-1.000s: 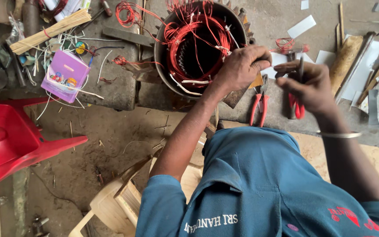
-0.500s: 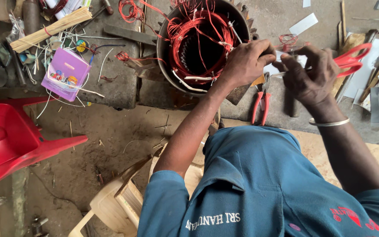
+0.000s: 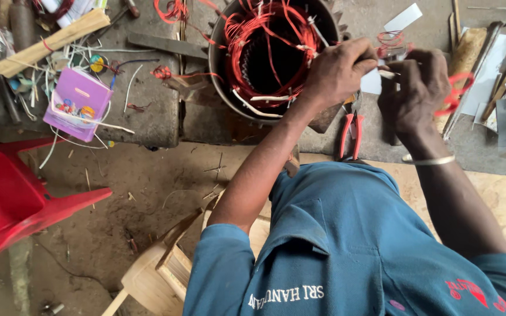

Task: The person winds red enameled copper wire around the slots of a motor stator held in a bucket-like holder on the workbench, pressing and seating the coils by hand. They use pliers and scissors to trim and adjust wire ends and continue threading wire turns around the stator.

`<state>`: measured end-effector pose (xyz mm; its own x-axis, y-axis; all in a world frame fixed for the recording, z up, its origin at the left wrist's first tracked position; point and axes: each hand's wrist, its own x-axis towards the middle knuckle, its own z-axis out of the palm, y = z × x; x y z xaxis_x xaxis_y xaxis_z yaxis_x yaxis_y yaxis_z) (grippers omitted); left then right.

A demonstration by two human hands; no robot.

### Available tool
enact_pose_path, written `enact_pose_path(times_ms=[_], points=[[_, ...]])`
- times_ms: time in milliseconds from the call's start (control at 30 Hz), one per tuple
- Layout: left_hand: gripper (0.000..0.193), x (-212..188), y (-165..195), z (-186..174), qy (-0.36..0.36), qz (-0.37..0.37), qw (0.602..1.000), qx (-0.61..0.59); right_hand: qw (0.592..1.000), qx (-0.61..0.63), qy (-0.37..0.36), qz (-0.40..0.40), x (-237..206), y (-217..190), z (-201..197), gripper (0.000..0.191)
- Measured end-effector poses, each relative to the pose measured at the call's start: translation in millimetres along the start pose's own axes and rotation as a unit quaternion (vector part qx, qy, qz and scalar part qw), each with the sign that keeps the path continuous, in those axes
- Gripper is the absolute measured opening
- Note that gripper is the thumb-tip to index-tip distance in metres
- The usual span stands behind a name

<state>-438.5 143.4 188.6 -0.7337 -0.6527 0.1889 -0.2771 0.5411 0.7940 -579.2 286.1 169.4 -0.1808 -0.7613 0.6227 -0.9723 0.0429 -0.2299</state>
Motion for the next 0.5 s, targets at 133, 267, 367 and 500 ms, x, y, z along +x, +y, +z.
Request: enact_pose_path(times_ms=[133, 267, 367, 500], points=[[0.018, -7, -6, 9, 0.064, 0.084, 0.994, 0.006, 0.999, -0.033, -0.029, 0.001, -6, -3, -8, 0.015], [0.022, -11, -2, 12, 0.084, 0.089, 0.993, 0.000, 0.996, -0.078, -0.040, -0.032, -6, 0, -23, 0.013], [0.029, -15, 4, 12, 0.103, 0.100, 0.990, 0.000, 0.996, -0.053, -0.073, -0.009, -6, -2, -32, 0.018], [0.035, -18, 9, 11, 0.134, 0.141, 0.981, 0.019, 0.989, 0.087, -0.077, 0.089, -15, -2, -34, 0.058]])
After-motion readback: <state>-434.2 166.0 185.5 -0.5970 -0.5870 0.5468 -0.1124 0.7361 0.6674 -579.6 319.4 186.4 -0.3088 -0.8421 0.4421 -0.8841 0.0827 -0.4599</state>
